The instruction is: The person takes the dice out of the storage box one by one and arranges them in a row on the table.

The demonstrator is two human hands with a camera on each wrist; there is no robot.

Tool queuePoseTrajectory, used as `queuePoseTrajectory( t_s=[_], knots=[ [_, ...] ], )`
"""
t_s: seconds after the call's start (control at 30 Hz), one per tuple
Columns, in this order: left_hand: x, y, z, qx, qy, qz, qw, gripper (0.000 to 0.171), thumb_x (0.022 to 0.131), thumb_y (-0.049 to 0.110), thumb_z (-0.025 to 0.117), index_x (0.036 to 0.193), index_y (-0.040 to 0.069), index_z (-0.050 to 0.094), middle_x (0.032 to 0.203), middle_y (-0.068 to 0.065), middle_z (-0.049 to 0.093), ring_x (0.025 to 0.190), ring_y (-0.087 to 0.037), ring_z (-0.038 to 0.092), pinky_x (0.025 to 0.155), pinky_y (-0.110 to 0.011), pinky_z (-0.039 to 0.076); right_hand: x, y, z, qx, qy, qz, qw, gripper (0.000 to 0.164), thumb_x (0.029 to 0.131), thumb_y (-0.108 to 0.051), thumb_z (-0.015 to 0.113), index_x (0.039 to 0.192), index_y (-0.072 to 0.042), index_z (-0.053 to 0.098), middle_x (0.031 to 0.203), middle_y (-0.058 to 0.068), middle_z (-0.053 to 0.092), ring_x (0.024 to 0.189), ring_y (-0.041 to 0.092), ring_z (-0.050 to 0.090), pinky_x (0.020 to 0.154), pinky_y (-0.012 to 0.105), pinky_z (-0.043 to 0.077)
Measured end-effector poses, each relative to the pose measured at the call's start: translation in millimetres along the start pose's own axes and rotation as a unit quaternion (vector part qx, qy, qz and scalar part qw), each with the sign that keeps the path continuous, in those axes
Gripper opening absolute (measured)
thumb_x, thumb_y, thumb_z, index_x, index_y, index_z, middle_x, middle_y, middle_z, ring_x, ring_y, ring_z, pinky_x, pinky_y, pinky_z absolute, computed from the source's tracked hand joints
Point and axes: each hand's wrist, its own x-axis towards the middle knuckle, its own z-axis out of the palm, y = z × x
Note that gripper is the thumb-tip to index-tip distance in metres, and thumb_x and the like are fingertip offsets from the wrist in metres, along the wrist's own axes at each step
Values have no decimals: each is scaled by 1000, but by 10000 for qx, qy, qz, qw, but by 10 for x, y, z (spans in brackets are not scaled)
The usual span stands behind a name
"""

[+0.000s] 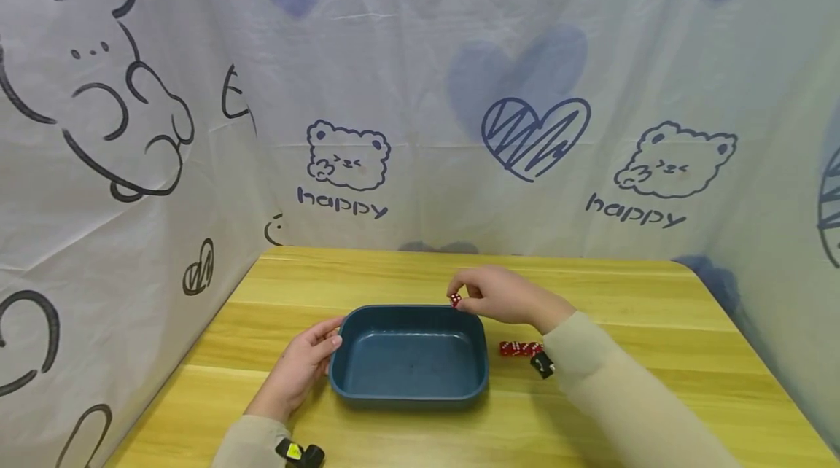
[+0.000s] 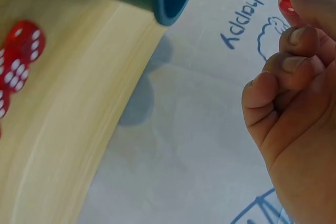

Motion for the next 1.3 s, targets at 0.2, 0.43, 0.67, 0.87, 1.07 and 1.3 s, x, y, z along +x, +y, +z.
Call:
queuePoseTrajectory(
  t_s=[0.2, 0.43, 0.67, 0.87, 1.07, 1.3],
  knots=[
    [-39, 9, 28, -95, 34, -15, 9999, 47, 105, 8, 54, 149, -3, 43, 107, -10, 56, 74, -12, 55, 62, -22, 49, -212, 157, -30, 114, 122, 65, 9998, 17, 98, -27, 69, 116, -25, 70, 70, -7, 54, 61, 11, 49, 58, 29, 43],
    [-44, -8, 15, 70, 140, 17, 9999, 47, 105, 8, 54, 150, -2, 44, 109, -8, 57, 74, -12, 53, 62, -21, 47, -463, 364, -23, 197, 276, 395, 9986, 16, 98, -24, 69, 114, -29, 69, 70, -6, 51, 61, 11, 47, 61, 31, 42],
    [-36, -16, 12, 73, 124, 22, 9999, 47, 104, 9, 55, 149, -1, 45, 110, -9, 56, 73, -13, 51, 62, -22, 46, -708, 558, -17, 339, 493, 679, 9959, 15, 97, -21, 69, 111, -27, 70, 67, -5, 49, 58, 11, 44, 61, 32, 42],
    [-37, -2, 12, 98, 71, 44, 9999, 48, 105, 11, 56, 150, 0, 44, 113, -9, 55, 73, -12, 50, 62, -22, 46, -897, 719, -5, 331, 621, 936, 9931, 16, 98, -21, 68, 113, -24, 70, 68, -5, 51, 58, 11, 45, 58, 30, 42],
    [-17, 1, 22, 76, 62, 42, 9999, 47, 105, 10, 55, 150, 0, 45, 114, -10, 56, 73, -12, 50, 62, -22, 46, -1086, 874, -3, 347, 625, 1017, 9922, 18, 97, -19, 70, 114, -18, 71, 69, -5, 50, 57, 10, 43, 56, 29, 41],
    [-30, 0, 30, 141, 58, 21, 9999, 47, 105, 9, 54, 150, 0, 44, 109, -9, 54, 70, -12, 49, 61, -22, 45, -1313, 1048, 65, 312, 715, 1173, 9900, 19, 96, -14, 68, 114, -12, 71, 72, -6, 51, 62, 10, 45, 57, 28, 41]
  ],
)
